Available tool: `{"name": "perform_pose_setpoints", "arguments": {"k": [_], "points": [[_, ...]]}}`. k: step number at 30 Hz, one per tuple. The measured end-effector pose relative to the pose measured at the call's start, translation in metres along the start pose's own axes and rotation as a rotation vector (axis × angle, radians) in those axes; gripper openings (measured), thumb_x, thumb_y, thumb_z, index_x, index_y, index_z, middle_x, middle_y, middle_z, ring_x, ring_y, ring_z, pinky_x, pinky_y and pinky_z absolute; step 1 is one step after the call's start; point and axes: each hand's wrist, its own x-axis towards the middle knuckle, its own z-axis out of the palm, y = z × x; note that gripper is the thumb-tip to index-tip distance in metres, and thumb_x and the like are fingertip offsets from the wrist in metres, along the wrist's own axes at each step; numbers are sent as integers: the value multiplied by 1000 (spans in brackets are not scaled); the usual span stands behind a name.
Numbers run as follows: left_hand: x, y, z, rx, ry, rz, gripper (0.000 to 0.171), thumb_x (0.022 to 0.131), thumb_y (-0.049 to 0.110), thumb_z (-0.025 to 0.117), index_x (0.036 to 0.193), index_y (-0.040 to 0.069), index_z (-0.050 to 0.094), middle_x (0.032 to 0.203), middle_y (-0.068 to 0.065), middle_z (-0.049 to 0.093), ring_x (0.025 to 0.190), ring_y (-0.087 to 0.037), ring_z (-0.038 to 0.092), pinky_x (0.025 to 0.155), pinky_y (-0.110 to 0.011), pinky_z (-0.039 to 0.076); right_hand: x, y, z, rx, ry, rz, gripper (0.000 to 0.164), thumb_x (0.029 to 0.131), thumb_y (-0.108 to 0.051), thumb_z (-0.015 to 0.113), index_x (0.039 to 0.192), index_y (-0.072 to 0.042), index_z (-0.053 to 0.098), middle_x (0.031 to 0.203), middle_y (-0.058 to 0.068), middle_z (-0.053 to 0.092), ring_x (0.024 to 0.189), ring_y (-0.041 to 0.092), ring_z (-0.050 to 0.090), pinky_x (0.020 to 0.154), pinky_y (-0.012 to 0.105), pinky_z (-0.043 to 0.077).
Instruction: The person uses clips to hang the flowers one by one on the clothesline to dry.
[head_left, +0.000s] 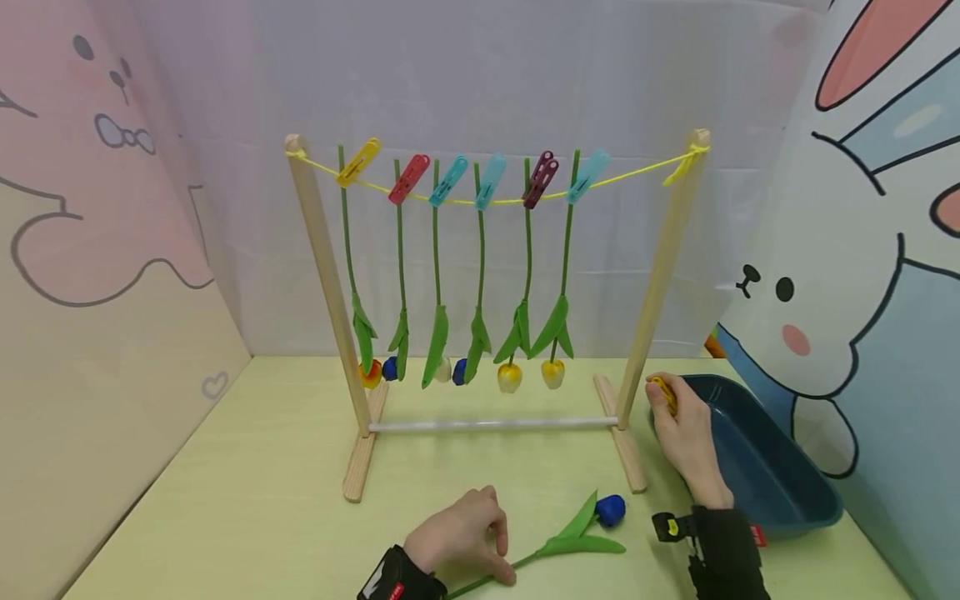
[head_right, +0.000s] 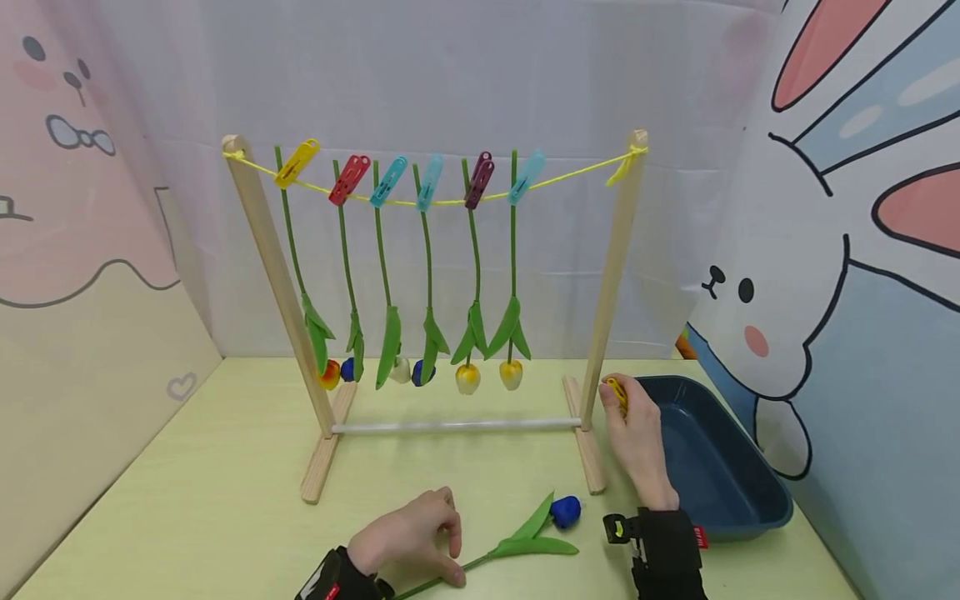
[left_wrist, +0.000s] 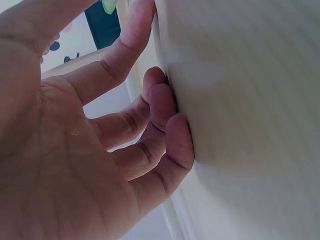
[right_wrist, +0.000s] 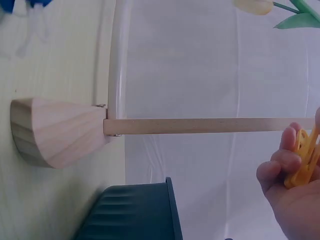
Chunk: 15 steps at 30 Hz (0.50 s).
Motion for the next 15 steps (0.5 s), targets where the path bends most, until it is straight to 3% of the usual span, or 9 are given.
{"name": "perform_pose_setpoints", "arguments": {"k": [8, 15], "points": [[-1, 0, -1, 25, -12, -7, 21, 73, 27, 91, 64, 22, 73, 94, 15, 50, 89, -4, 44, 78, -22, 42, -1, -2, 2, 69, -37, 20, 22, 103, -9, 56, 114, 8, 64, 89, 22, 69, 78, -14, 46, 70, 6, 37], [0, -2, -4, 28, -34, 27, 16, 75, 20, 89, 66, 18, 76, 88, 17, 52, 84, 0, 45, 77, -19, 42, -2, -4, 1, 97, -50, 20, 21, 102, -7, 57, 115, 8, 65, 88, 22, 69, 75, -11, 47, 65, 10, 38]]}}
